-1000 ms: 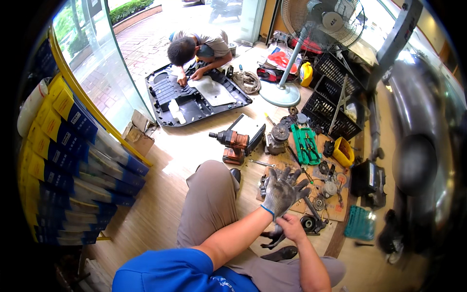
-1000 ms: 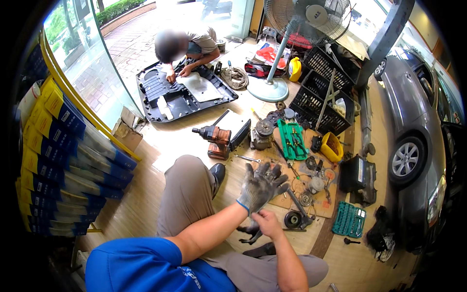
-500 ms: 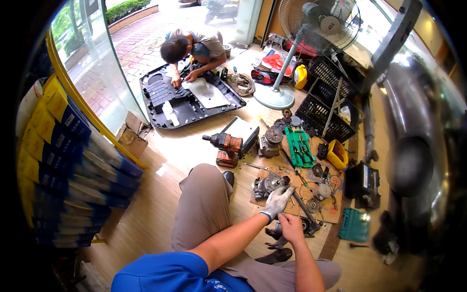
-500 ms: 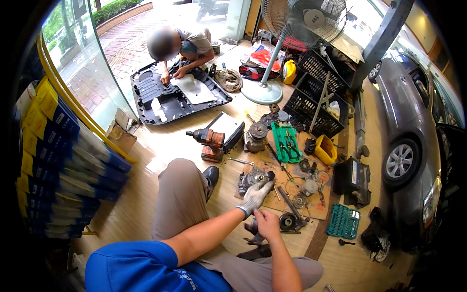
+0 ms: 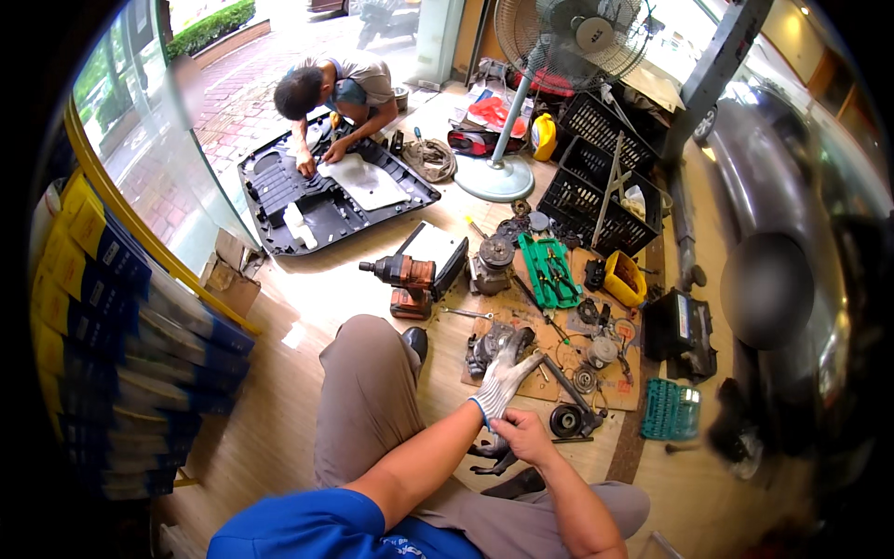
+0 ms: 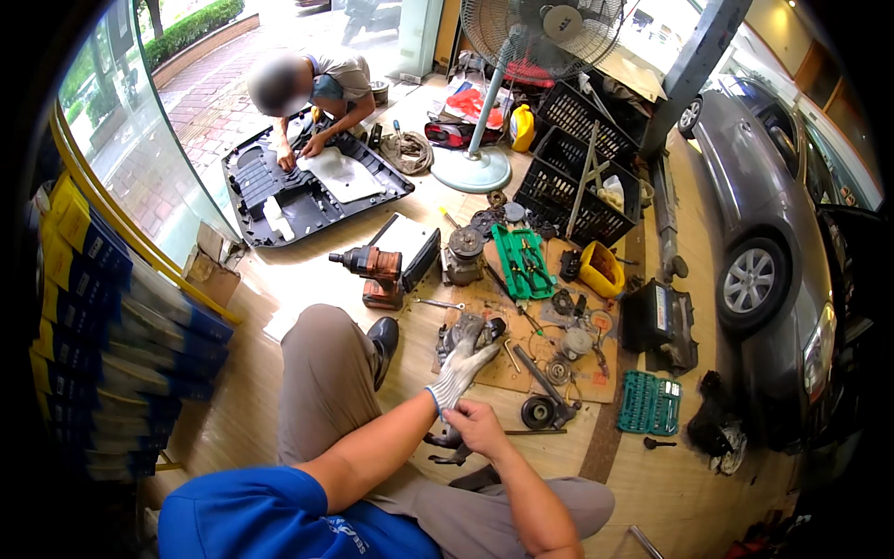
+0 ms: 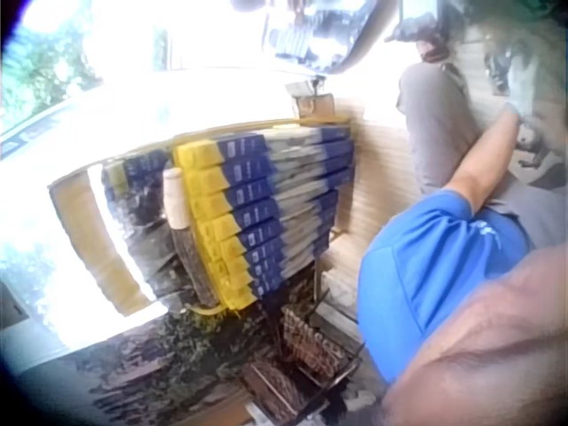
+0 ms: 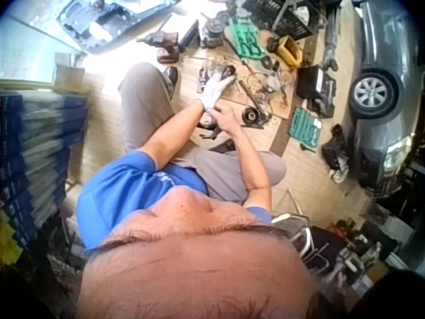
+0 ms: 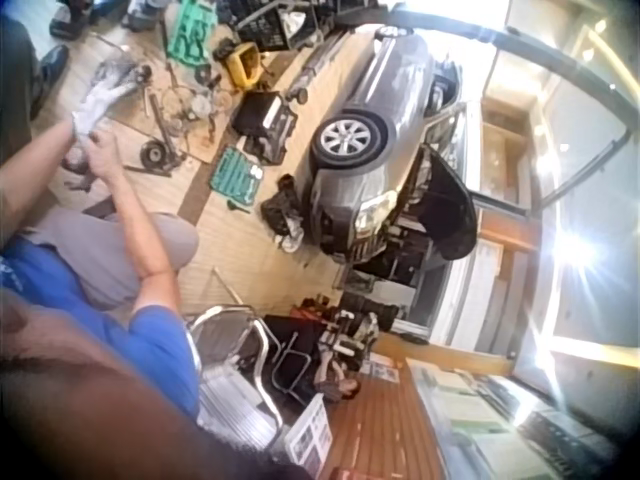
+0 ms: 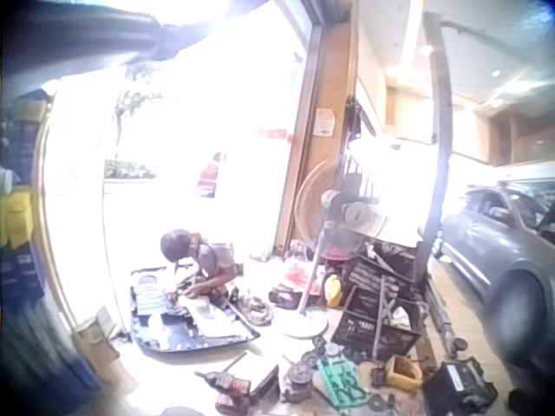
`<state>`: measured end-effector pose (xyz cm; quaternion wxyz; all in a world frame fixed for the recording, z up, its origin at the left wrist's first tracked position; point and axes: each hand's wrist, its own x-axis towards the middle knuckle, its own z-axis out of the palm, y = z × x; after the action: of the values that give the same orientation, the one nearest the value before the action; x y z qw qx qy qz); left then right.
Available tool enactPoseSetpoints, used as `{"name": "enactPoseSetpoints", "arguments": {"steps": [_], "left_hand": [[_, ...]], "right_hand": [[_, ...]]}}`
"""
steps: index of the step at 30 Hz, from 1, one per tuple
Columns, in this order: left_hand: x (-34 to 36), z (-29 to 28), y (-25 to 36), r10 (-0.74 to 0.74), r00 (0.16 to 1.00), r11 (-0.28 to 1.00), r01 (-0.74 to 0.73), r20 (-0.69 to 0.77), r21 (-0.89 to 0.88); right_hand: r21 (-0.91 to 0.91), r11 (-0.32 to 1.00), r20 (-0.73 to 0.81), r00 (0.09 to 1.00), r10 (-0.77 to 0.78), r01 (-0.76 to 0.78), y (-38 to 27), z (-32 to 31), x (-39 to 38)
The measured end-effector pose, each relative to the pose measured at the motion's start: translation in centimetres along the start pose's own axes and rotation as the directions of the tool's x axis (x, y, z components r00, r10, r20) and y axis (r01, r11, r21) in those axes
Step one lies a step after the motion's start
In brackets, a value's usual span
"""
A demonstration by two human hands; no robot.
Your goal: The person puts on gloves and uses a screwdriver to work on a car alternator on the floor.
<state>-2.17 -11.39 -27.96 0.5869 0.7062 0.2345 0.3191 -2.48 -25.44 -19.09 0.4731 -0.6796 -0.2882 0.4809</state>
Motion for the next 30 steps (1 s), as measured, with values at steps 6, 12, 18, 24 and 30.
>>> {"name": "enactPoseSetpoints", "arguments": {"steps": [6, 12, 18, 24, 30], "left_hand": [[-0.5, -1.1, -1.9, 0.038, 0.977, 0.97, 0.015, 0.212, -0.243], [2.3, -1.9, 4.0, -0.612, 0.769, 0.516, 0.567, 0.188, -0.642], [-1.3, -2.0, 3.3, -0.566, 0.82, 0.774, 0.563, 0.082, -0.288], [-4.3, -1.2, 1.3, -0.812, 0.224, 0.036, 0.941, 0.539, -0.337], [-2.6, -0.4, -0.8, -0.532, 0.618, 0.135, 0.737, 0.579, -0.663]], "right_hand": [[-0.218, 0.975, -0.041, 0.997, -0.062, 0.052, -0.2, 0.9, 0.3], [-0.283, 0.956, -0.628, 0.768, -0.126, -0.074, 2.7, -7.8, 1.9], [0.439, 0.819, -0.65, 0.76, 0.004, 0.371, 6.5, -13.8, 2.9], [0.562, 0.732, -0.458, 0.882, -0.111, 0.384, 3.1, -11.8, 2.0], [0.2, 0.957, -0.443, 0.891, -0.102, 0.21, 2.2, -11.5, 1.7]]}}
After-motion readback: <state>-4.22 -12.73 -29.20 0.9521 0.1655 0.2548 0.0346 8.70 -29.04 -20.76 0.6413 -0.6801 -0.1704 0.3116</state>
